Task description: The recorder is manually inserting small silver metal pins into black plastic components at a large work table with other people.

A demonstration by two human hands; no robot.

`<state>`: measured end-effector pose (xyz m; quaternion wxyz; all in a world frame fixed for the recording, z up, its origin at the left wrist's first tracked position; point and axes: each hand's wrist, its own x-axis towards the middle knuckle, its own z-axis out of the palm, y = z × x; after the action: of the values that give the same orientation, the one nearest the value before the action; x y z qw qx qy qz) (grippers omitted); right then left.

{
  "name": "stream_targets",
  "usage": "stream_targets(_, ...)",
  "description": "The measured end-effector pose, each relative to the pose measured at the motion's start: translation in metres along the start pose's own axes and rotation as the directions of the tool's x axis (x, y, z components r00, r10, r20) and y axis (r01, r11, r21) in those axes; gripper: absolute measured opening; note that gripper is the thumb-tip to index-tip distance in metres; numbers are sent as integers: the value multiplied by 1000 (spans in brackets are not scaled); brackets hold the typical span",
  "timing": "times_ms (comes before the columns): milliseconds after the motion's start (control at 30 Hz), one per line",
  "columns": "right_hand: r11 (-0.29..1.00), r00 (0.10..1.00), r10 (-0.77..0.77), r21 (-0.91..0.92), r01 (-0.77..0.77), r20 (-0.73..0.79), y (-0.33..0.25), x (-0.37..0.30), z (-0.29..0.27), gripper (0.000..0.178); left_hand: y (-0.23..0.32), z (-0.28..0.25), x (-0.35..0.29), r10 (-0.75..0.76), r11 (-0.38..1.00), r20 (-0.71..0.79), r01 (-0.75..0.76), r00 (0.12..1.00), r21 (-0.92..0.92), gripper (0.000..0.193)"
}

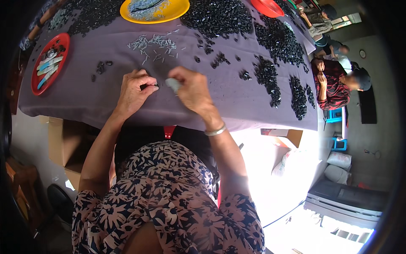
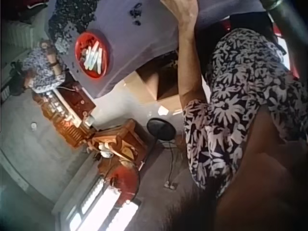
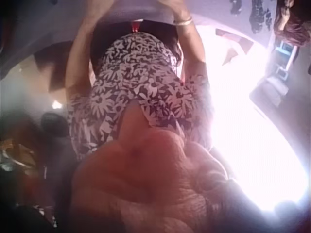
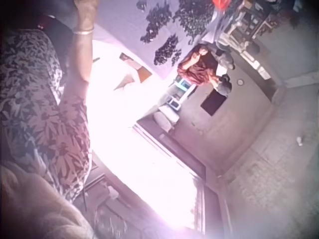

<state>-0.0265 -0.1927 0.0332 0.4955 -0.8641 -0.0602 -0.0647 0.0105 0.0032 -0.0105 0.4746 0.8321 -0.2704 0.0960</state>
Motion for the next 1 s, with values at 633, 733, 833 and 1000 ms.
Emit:
stream_targets(633, 900, 978, -52, -434, -42, -201, 75, 19, -88, 21, 5, -4, 1, 65, 993, 9, -66, 998, 100, 9)
stream_targets(733, 888, 983, -45, -458, -42, -178, 65, 13, -82, 18, 2, -4, -2, 55, 994, 11, -56, 998, 98, 9)
stream_targets(833, 887, 972, -150, -460, 52, -178, 61, 8, -78, 17, 2, -4, -3, 63, 995, 14, -64, 998, 77, 11)
stream_targets(1000, 976, 987, -59, -215, 26, -149, 48, 4, -60, 14, 1, -4, -5, 61, 995, 7, -62, 998, 76, 10)
